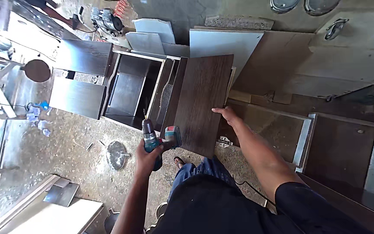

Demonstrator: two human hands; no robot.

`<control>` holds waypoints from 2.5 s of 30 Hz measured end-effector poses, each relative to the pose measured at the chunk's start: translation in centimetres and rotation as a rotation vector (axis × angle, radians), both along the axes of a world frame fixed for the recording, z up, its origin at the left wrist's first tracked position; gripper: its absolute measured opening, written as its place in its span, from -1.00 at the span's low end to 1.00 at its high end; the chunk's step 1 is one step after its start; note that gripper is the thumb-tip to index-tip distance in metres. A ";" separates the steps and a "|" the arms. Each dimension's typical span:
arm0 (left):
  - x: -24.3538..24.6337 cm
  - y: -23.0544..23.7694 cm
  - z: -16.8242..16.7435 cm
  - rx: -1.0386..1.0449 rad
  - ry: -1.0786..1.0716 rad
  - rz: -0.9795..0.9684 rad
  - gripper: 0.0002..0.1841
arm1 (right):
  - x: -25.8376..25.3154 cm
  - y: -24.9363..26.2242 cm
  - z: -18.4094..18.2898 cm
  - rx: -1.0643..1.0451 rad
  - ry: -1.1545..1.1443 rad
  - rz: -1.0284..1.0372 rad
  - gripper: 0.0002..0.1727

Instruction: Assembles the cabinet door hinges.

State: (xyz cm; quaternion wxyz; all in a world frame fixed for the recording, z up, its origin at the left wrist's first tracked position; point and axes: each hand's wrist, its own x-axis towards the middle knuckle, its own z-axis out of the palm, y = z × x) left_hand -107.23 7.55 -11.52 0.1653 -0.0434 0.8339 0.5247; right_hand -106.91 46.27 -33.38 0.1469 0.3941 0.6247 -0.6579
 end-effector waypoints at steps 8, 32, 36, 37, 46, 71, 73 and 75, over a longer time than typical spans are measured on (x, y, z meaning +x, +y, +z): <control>-4.1 -2.3 -2.7 -0.132 -0.001 -0.113 -0.36 | 4.1 -0.7 9.6 0.186 0.254 -0.090 -0.65; -11.8 1.2 -6.6 -0.406 0.149 -0.960 -0.32 | 29.7 -32.2 24.6 1.527 -0.050 -0.567 -0.54; -11.9 0.6 -6.4 -0.435 0.162 -0.967 -0.33 | 31.0 -35.1 23.7 1.628 0.029 -0.631 -0.53; -11.9 0.5 -6.4 -0.436 0.163 -0.964 -0.33 | 31.3 -35.5 23.5 1.648 0.052 -0.640 -0.52; -9.2 -0.2 0.1 0.185 0.805 -0.980 0.17 | 34.5 -37.8 23.1 1.607 0.256 -0.465 -0.51; 33.2 1.4 0.1 0.023 0.036 -1.909 -0.54 | 55.7 -46.0 20.6 0.719 -0.540 -0.737 -0.20; 36.8 1.7 -1.2 -0.165 0.015 -1.815 -0.54 | 52.4 -46.8 19.7 0.608 -0.480 -0.618 -0.07; 39.1 2.0 -2.0 -0.312 -0.009 -1.765 -0.58 | 50.1 -46.7 18.8 0.532 -0.541 -0.474 -0.06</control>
